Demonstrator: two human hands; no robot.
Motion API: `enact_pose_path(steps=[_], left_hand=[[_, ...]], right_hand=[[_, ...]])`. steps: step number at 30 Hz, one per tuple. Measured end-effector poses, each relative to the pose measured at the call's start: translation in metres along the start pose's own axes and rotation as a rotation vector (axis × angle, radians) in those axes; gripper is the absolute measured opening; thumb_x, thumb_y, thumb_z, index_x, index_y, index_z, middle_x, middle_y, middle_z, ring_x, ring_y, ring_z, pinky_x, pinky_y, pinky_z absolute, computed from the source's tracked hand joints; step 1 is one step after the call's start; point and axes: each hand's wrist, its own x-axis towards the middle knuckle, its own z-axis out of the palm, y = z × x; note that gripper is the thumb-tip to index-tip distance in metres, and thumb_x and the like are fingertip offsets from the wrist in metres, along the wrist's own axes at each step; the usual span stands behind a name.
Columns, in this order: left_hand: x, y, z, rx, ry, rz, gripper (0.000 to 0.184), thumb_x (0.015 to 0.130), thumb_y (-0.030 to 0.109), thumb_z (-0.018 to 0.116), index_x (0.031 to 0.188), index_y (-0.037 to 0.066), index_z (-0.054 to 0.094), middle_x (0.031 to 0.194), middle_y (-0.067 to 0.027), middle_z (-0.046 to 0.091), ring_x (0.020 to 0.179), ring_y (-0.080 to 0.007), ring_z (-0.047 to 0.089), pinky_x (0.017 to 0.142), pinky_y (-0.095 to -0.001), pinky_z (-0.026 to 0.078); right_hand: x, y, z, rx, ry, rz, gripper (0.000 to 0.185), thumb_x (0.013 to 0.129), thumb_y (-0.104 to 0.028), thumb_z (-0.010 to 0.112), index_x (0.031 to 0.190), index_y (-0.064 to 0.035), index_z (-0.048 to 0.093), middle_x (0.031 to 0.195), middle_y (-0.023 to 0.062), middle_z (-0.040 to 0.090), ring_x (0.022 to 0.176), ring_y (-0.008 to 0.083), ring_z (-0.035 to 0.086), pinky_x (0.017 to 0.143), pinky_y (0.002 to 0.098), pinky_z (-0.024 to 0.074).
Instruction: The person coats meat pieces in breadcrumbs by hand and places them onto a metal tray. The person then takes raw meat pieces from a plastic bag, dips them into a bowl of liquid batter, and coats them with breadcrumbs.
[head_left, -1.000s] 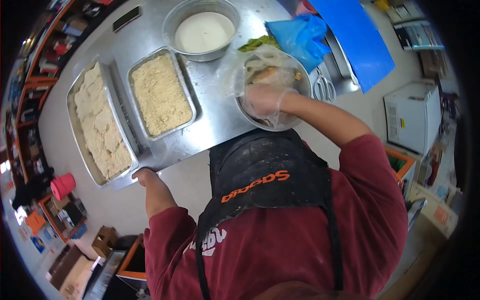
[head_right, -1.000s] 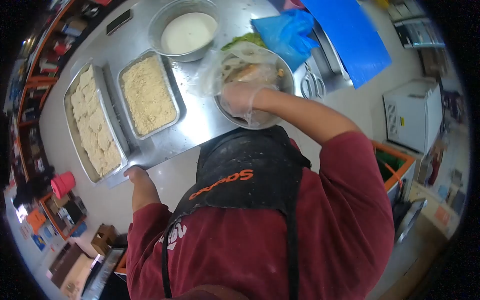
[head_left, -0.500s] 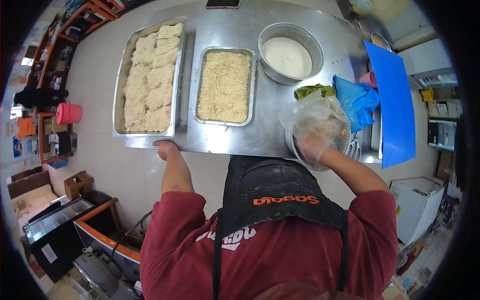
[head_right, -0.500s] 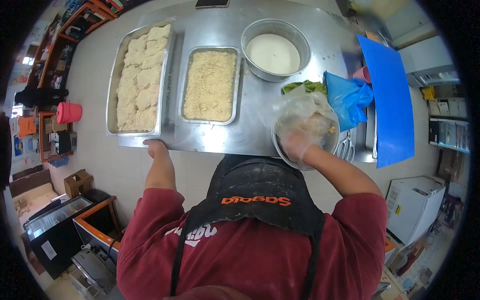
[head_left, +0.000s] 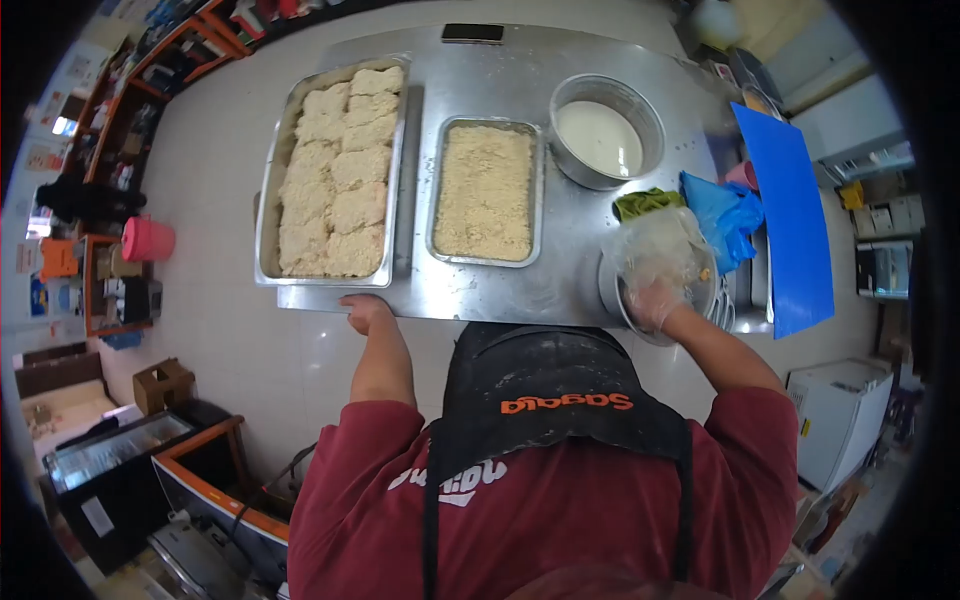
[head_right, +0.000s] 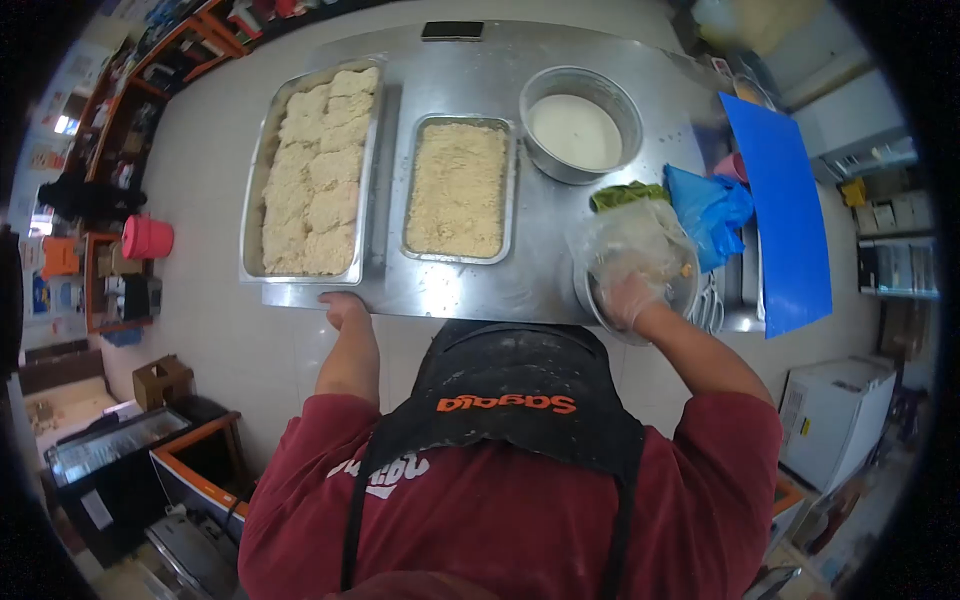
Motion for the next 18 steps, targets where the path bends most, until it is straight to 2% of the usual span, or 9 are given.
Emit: enact_pose_path(steps=[2, 4, 6, 8, 11, 12, 14, 16, 18], left_hand=[[0.008, -0.006, 0.01, 0.026, 0.042, 0.06, 0.085, 0.102, 0.063, 0.032, 0.108, -0.013, 0.071, 0.113, -0.0343, 0.069, 0.108, -0.0492, 0.067, 0.101, -0.0521, 0.051], [0.056, -0.027, 0.045, 0.166, 0.087, 0.194, 0.085, 0.101, 0.064, 0.034, 0.105, -0.012, 0.072, 0.109, -0.0328, 0.071, 0.104, -0.0475, 0.069, 0.095, -0.0524, 0.054], [0.063, -0.038, 0.056, 0.183, 0.098, 0.182, 0.084, 0.1, 0.065, 0.036, 0.107, -0.011, 0.071, 0.106, -0.0305, 0.072, 0.101, -0.0451, 0.071, 0.088, -0.0528, 0.057], [0.016, -0.001, 0.013, -0.02, 0.063, -0.071, 0.084, 0.1, 0.066, 0.037, 0.116, -0.01, 0.069, 0.106, -0.0281, 0.073, 0.1, -0.043, 0.073, 0.082, -0.0532, 0.059], [0.021, -0.005, 0.011, -0.002, -0.009, -0.034, 0.088, 0.098, 0.069, 0.037, 0.132, -0.009, 0.059, 0.112, -0.0257, 0.072, 0.1, -0.0408, 0.073, 0.076, -0.0506, 0.06], [0.023, -0.004, 0.007, 0.001, -0.019, -0.024, 0.088, 0.098, 0.07, 0.036, 0.131, -0.009, 0.058, 0.112, -0.0251, 0.071, 0.097, -0.0392, 0.072, 0.074, -0.0494, 0.059], [0.018, -0.008, -0.007, 0.011, -0.152, 0.033, 0.088, 0.098, 0.072, 0.035, 0.128, -0.008, 0.058, 0.113, -0.024, 0.07, 0.092, -0.0359, 0.071, 0.07, -0.0471, 0.057], [0.009, -0.01, -0.029, 0.069, -0.351, 0.118, 0.089, 0.098, 0.074, 0.034, 0.125, -0.007, 0.058, 0.114, -0.0228, 0.068, 0.087, -0.0327, 0.071, 0.066, -0.0447, 0.056], [0.003, -0.016, -0.049, 0.29, -0.556, 0.201, 0.088, 0.098, 0.075, 0.034, 0.123, -0.006, 0.058, 0.11, -0.0208, 0.068, 0.082, -0.0299, 0.069, 0.063, -0.043, 0.054]], right_hand=[[-0.014, 0.015, -0.045, 0.28, -0.099, -0.033, 0.026, 0.091, -0.028, 0.058, 0.104, -0.0157, 0.077, 0.104, 0.0126, 0.075, 0.096, 0.0346, 0.072, 0.082, 0.0452, 0.0538], [-0.027, 0.027, -0.027, 0.554, 0.138, 0.012, 0.024, 0.094, -0.034, 0.058, 0.095, -0.0176, 0.076, 0.099, 0.0127, 0.075, 0.09, 0.0345, 0.071, 0.078, 0.0438, 0.0557], [-0.058, 0.031, -0.045, 0.819, 0.34, 0.082, 0.028, 0.1, -0.033, 0.054, 0.1, -0.0148, 0.076, 0.1, 0.0122, 0.075, 0.089, 0.0317, 0.071, 0.08, 0.0423, 0.0558], [-0.074, 0.032, -0.097, 0.599, 0.016, 0.326, 0.028, 0.102, -0.029, 0.056, 0.113, -0.0125, 0.075, 0.104, 0.0068, 0.076, 0.091, 0.0226, 0.07, 0.082, 0.0371, 0.0558], [-0.092, 0.05, -0.05, 1.373, 0.339, 0.318, 0.031, 0.102, -0.027, 0.06, 0.123, -0.0076, 0.072, 0.111, 0.005, 0.075, 0.096, 0.0166, 0.068, 0.085, 0.0325, 0.0547], [-0.093, 0.056, -0.043, 1.472, 0.386, 0.341, 0.034, 0.102, -0.031, 0.061, 0.124, -0.0059, 0.071, 0.112, 0.0054, 0.074, 0.098, 0.0157, 0.067, 0.087, 0.0319, 0.0543], [-0.097, 0.057, -0.029, 1.679, 0.471, 0.386, 0.042, 0.102, -0.038, 0.064, 0.124, -0.0025, 0.068, 0.116, 0.0061, 0.071, 0.104, 0.014, 0.065, 0.092, 0.0306, 0.0536], [-0.099, 0.048, -0.023, 1.931, 0.566, 0.428, 0.042, 0.1, -0.034, 0.066, 0.128, -0.0028, 0.066, 0.123, 0.0061, 0.069, 0.106, 0.0151, 0.065, 0.093, 0.0308, 0.0532], [-0.101, 0.043, -0.027, 2.168, 0.675, 0.466, 0.043, 0.099, -0.03, 0.068, 0.132, -0.0031, 0.064, 0.13, 0.006, 0.066, 0.109, 0.0162, 0.065, 0.095, 0.031, 0.0529]])
